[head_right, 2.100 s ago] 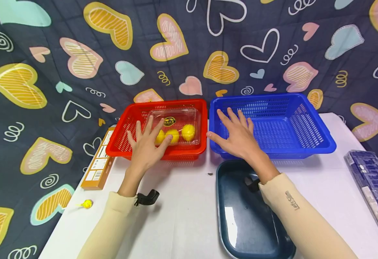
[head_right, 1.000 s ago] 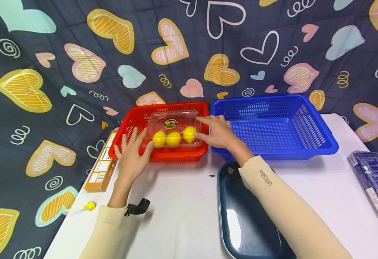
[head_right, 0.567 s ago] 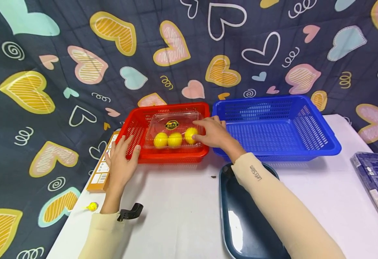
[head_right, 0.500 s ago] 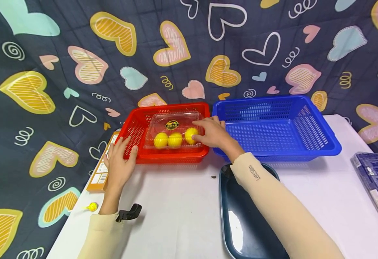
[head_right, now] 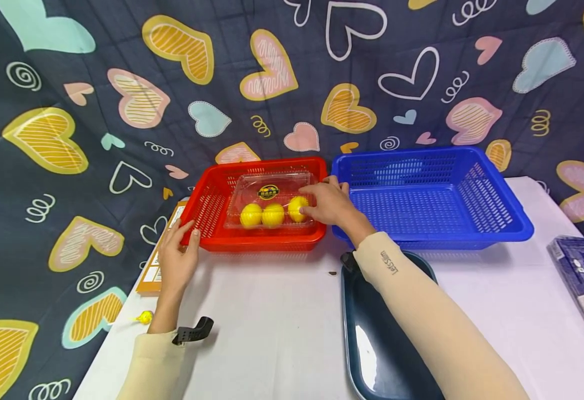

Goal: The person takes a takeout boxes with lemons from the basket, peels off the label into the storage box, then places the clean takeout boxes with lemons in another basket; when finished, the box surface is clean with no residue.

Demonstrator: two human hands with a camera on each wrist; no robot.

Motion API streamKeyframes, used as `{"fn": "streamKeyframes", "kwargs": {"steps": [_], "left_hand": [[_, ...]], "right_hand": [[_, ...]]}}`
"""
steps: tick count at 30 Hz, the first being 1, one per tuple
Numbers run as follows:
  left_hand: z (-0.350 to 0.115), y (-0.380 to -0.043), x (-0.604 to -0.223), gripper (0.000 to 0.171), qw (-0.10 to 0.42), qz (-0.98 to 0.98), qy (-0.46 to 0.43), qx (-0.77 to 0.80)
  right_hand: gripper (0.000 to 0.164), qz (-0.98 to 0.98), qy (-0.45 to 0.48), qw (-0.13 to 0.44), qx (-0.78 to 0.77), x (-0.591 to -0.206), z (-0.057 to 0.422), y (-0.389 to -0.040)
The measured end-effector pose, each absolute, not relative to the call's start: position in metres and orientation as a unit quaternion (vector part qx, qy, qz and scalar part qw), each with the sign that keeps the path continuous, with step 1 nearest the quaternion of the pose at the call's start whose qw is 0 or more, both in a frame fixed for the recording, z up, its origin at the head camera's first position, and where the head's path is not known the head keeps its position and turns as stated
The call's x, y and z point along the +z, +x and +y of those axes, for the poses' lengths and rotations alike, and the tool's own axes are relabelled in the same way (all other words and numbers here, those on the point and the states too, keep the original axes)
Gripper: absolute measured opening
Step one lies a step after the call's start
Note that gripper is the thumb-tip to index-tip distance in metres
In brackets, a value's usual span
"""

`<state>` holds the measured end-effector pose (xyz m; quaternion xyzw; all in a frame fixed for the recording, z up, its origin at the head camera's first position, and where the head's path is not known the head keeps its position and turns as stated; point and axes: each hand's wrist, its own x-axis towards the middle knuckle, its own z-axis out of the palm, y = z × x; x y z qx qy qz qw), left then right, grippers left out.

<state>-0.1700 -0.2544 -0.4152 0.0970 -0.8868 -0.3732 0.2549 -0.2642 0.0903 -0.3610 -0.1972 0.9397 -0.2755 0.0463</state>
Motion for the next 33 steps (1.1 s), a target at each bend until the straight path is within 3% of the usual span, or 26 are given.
{"fn": "streamKeyframes", "kwargs": {"steps": [13,33], "left_hand": [[-0.261,-0.170,-0.426,0.029,0.275,-0.865,0.097,-0.409],[-0.261,-0.168,-0.427,0.033,0.262,-0.863,0.101,-0.419]], "right_hand": [[0.056,0.940,-0.189,0.041,-0.282,-0.358,0.089,-0.269],[0.057,0.930,-0.207,0.089,-0.290,-0.347,0.065,-0.282]]}}
